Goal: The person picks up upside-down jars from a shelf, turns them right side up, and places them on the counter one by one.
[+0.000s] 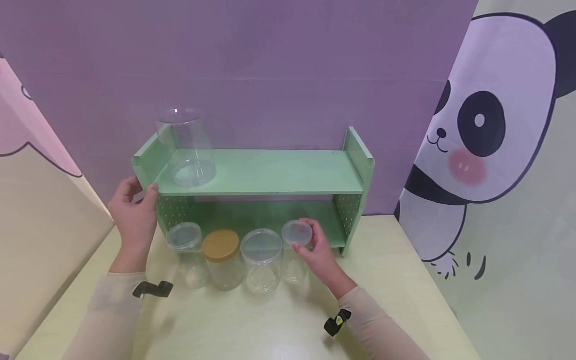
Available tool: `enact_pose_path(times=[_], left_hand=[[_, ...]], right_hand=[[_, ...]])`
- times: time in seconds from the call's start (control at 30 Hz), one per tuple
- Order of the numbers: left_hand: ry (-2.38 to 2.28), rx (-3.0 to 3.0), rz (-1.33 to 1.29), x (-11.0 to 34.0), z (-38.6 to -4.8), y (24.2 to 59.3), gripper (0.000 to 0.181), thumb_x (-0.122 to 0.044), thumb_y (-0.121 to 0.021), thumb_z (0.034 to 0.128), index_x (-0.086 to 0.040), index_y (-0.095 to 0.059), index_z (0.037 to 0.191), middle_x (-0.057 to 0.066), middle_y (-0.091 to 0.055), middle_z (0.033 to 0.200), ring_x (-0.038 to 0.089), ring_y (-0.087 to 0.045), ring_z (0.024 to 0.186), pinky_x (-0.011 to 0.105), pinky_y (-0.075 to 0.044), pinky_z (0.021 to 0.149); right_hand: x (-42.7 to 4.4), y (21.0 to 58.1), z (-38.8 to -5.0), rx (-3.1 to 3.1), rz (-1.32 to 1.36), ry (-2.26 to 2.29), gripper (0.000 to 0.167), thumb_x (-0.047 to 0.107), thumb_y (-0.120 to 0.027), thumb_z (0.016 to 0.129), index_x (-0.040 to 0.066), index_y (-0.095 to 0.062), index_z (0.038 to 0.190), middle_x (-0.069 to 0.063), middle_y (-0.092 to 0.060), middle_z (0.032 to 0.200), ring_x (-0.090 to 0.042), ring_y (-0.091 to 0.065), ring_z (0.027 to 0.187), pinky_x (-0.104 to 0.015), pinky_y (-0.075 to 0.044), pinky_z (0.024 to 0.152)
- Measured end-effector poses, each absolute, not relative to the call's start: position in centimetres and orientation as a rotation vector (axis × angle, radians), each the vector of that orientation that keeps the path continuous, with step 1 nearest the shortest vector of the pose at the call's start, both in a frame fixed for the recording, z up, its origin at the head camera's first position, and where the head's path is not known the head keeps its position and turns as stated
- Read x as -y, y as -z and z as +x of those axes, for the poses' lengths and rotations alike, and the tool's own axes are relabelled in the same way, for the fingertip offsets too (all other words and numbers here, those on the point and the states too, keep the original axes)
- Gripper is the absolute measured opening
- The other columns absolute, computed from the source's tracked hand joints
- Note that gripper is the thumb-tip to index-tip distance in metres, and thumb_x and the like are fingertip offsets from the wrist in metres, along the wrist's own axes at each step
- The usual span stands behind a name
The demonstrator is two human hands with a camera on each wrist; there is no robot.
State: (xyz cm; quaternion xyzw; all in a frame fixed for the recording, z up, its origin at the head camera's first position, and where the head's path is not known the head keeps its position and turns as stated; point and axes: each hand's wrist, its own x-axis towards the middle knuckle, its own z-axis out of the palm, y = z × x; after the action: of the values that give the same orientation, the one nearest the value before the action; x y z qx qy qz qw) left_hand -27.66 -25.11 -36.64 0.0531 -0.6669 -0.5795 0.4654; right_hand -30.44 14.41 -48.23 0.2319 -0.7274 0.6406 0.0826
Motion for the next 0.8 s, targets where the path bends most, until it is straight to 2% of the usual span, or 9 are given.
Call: enact_pose_path(times=[0.23, 0.53, 0.8], left_hand=[[1.418, 1.643, 0.138, 25.5, -28.2, 37.1, 0.030, -0.001, -0.070, 0.1002, 0.008, -0.074, 0.128, -0.011, -0.065, 0.104, 0.008, -0.064, 0.107, 0.019, -0.061, 0.094], [1.404, 1.657, 0.158, 26.3, -29.4, 38.2, 0.029, -0.003, -0.071, 0.1013, 0.005, -0.075, 0.129, -0.013, -0.065, 0.105, 0.008, -0.064, 0.109, 0.021, -0.062, 0.095], [1.411, 1.654, 0.145, 26.9, -29.8, 38.7, 0.029, -0.004, -0.073, 0.1012, 0.003, -0.075, 0.129, -0.013, -0.066, 0.106, 0.009, -0.065, 0.109, 0.019, -0.061, 0.094]], right_hand=[[-14.4, 48.5, -30.3, 2.173, 0.696, -1.934, 0.060, -0.004, -0.073, 0.097, -0.006, -0.046, 0.151, -0.028, -0.058, 0.148, -0.015, -0.062, 0.127, -0.023, -0.052, 0.109], [-15.1, 48.7, -31.0, 2.155, 0.813, -1.868, 0.059, -0.005, -0.072, 0.099, -0.007, -0.047, 0.151, -0.029, -0.059, 0.145, -0.024, -0.061, 0.128, -0.024, -0.052, 0.111], [-15.9, 48.2, -30.9, 2.171, 0.733, -1.996, 0.072, -0.004, -0.076, 0.099, -0.005, -0.040, 0.160, -0.026, -0.057, 0.150, -0.012, -0.062, 0.127, -0.024, -0.055, 0.106]])
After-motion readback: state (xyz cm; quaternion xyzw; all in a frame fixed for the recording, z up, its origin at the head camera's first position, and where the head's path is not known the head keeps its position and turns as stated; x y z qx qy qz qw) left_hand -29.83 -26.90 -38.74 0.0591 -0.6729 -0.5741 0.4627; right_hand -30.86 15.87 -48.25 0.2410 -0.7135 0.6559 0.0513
